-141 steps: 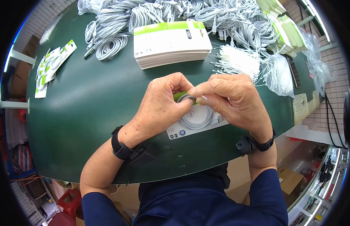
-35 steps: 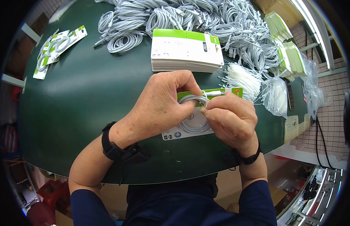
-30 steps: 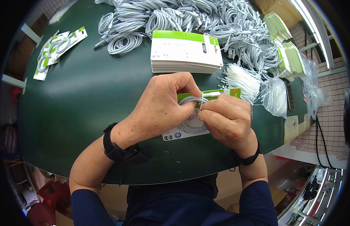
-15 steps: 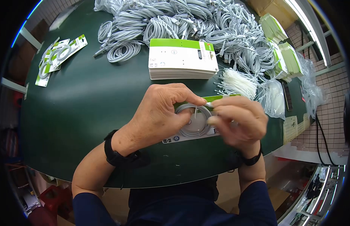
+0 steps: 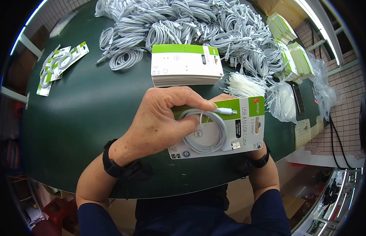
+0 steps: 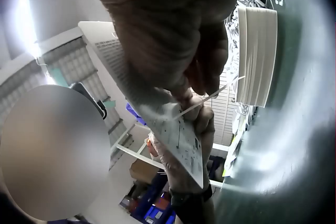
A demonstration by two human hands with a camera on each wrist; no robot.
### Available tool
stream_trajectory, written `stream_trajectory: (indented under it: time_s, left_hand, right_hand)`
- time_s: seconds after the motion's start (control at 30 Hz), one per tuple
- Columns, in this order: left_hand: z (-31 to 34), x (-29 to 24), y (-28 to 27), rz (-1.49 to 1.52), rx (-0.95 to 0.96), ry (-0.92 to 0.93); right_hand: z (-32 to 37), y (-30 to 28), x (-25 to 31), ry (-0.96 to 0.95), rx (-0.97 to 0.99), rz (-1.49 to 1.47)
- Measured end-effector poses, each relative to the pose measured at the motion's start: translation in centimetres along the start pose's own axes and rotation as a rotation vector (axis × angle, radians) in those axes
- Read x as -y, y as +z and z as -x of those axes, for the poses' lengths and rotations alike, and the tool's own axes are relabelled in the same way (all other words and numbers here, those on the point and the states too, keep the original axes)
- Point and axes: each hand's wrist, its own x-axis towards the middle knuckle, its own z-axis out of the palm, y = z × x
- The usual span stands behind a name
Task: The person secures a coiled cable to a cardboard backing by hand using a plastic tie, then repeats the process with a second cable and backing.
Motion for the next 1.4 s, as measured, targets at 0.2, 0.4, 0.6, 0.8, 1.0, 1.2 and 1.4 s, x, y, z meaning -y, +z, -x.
stream_trajectory:
  time_s: [0.2,0.4,0.6,0.8,1.0,1.2,1.4]
  left_hand:
    - [-0.1,-0.1,0.1,0.003,-0.011,-0.014]
    - [-0.1,0.2,0.1,-0.025,-0.012,0.000]
    - [0.2,0.4,0.3,0.005,0.035,-0.043]
    - [0.2,0.9,0.6,-0.033,0.108,0.010]
    - [0.3,0.9,1.1,-0.188,0.165,0.184]
    - [0.3,0.5,1.2,-0.675,0.230,0.369]
    - [0.4,0.9,1.2,-0.766,0.237,0.396]
  right_hand:
    - [1.7,-0.9,-1.5,0.188,-0.071,0.066]
    - [2.2,-1.7,-2.4,0.231,-0.053,-0.027]
    - [-1.3,-2.6,-1.1,-0.215,0.165,0.408]
    - [-2.8,-1.7,-0.8,-0.392,0.162,0.776]
    - [-2.8,-1.5,0.4,-0.389,-0.069,0.891]
    - [-2.9,-1.4,0.7,-0.413,-0.095,0.911]
    - [-2.9,-1.2,0.2,-0.404,-0.127,0.905]
